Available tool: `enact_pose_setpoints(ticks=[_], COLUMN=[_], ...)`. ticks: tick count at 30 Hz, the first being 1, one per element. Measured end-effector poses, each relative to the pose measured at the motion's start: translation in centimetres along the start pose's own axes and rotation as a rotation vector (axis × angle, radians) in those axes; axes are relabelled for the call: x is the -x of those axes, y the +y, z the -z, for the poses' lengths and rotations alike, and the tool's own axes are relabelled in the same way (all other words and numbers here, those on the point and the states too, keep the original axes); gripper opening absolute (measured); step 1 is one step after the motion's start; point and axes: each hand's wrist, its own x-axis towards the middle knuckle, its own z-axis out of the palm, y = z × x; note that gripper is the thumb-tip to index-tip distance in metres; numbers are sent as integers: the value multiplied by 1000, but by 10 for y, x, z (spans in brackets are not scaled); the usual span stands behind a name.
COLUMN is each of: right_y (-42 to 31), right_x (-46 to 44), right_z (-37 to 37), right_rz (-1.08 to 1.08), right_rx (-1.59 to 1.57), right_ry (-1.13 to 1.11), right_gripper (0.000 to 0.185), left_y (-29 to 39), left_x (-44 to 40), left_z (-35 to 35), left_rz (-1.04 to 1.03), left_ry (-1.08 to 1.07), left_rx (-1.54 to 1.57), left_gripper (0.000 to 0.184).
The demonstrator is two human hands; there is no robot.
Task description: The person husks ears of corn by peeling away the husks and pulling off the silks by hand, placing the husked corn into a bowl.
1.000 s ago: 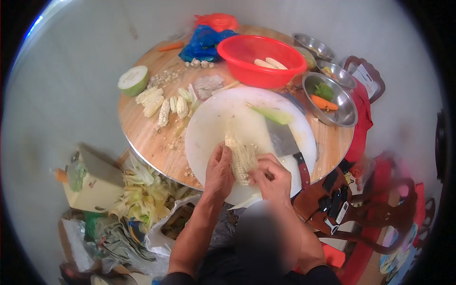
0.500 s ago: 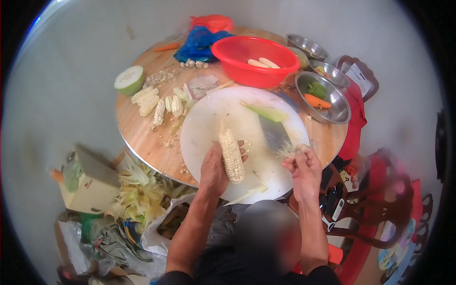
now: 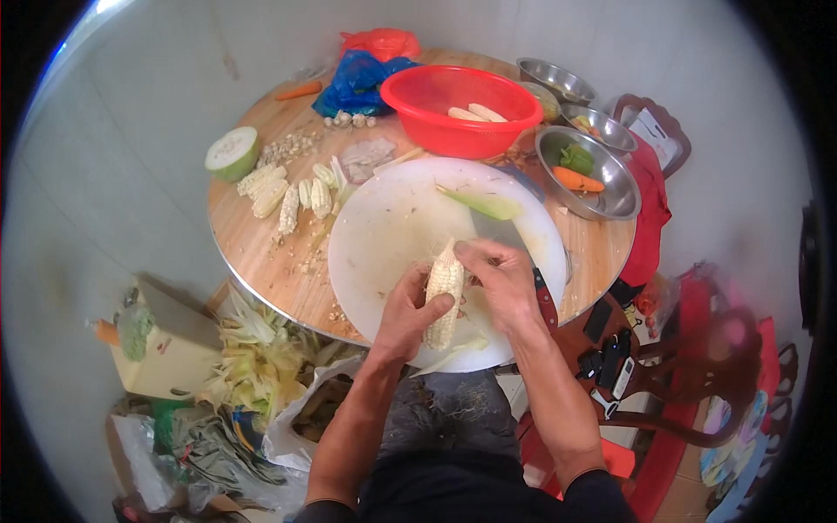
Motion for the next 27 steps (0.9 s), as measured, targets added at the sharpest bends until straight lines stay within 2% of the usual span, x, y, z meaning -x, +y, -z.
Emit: enact_pose_setpoints(ticks=[2,8,10,11,15,21,23,24,26,27], right_y=[5,18,17,16,19,26,11,9,5,6], right_x=[0,2,8,10,16,12,15,15,12,10], right_z=[2,13,15,15,22,31,13,10,5,5], right_rz=[-5,-35,2,41,46,107,39,39,-6,-5], right_rx=[-20,-196,-284,-372,-329,-492,-371,-373,-121,-123], right_ry=[75,115,110,104,107,253,126,132,-77,-77], right_gripper=[26,19,19,18,18,26,32,32,31,31], left_y=[-1,-8,-7,-5,-3,-6,-7,-5,-1,0], left_x=[1,3,1,1,0,0,1,1,2,3], left_z=[0,6,1,0,2,9,6,3,-2,-6], left_rz=[-26,28,15,15,72,111,123,111,99,97], left_ry=[-27,-10,70,70,57,71,92,78,63,110], left_rx=[-35,139,109,109,233,238,238,225,209,167], left_gripper=[57,55,46,46,44,46,46,47,47,48])
